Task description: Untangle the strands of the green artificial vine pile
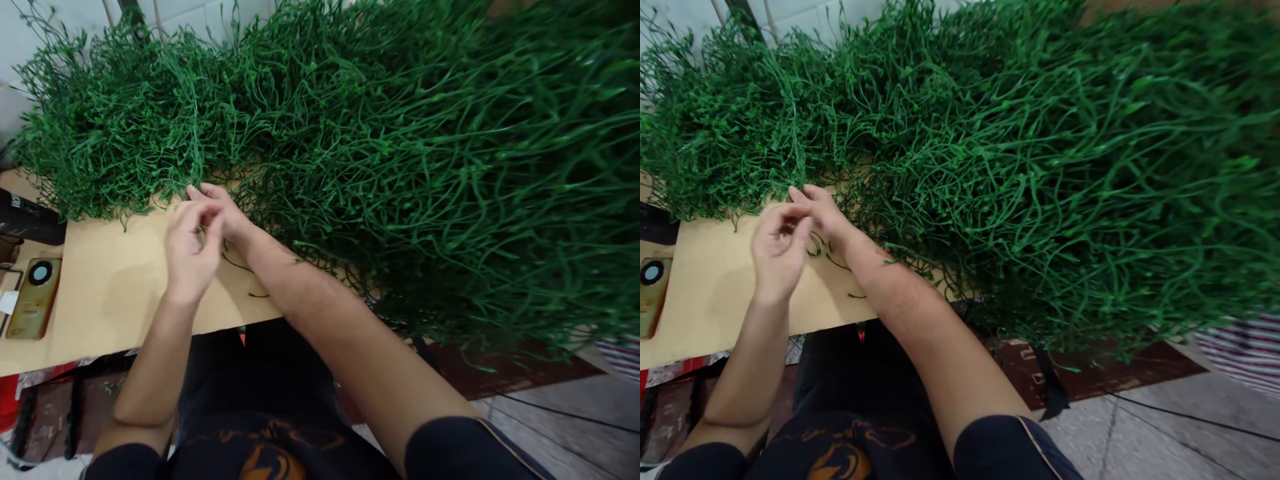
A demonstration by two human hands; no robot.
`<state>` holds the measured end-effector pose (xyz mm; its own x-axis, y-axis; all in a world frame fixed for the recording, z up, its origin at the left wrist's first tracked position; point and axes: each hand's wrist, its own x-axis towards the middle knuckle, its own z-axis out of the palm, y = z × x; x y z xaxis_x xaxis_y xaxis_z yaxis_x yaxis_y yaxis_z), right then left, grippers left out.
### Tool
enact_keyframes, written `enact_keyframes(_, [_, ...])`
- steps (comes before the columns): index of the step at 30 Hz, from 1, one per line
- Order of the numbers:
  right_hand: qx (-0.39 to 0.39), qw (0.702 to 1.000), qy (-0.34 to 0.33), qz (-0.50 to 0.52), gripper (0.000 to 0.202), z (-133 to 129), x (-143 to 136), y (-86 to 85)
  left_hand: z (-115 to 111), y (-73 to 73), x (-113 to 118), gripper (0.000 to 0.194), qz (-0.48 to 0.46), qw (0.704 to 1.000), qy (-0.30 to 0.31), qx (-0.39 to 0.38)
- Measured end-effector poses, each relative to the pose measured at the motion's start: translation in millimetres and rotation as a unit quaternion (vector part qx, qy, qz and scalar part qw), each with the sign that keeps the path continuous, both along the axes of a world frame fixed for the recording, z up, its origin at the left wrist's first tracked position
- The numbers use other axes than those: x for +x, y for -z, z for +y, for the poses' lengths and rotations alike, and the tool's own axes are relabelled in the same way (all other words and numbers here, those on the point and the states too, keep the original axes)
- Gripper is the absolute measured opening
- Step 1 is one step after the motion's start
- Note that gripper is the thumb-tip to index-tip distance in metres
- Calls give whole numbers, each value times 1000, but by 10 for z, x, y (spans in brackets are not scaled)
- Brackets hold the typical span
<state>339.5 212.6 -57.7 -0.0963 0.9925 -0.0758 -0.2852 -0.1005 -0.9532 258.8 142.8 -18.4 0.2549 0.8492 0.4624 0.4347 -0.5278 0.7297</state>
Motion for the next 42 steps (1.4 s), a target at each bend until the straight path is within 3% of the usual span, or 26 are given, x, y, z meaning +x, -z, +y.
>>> enact_keyframes(3, [-9, 999, 46, 20, 32, -12, -24, -50, 128, 171, -297, 27, -60, 988, -143, -6])
enact_keyframes(5, [-13, 997, 75, 20, 31, -23, -39, -77, 190, 258, -388, 40, -84, 979, -181, -27])
enact_keyframes(9, [45, 994, 101, -12, 32, -59, -48, -78, 228, 330, -343, 33, -124, 977, -90, -149])
enact_keyframes(12, [101, 988, 100, -68, 33, -78, -50, -45, 209, 332, -292, 24, -146, 974, -39, -169])
enact_keyframes(16, [115, 986, 80, -91, 31, -79, -37, -29, 177, 326, -318, 20, -166, 970, -55, -170])
enact_keyframes(23, [127, 984, 82, -92, 29, -42, 10, -9, 111, 306, -333, 27, -113, 971, -58, -202])
enact_keyframes(30, [121, 960, 91, -237, 41, 55, -58, 98, -4, 270, -297, 40, -53, 973, -35, -223])
enact_keyframes(39, [84, 950, 83, -289, 38, 17, -67, 48, -54, 285, -338, 37, -51, 975, -68, -205])
enact_keyframes(42, [79, 950, 98, -287, 36, 9, -50, 43, 4, 249, -436, 29, -3, 974, -92, -205])
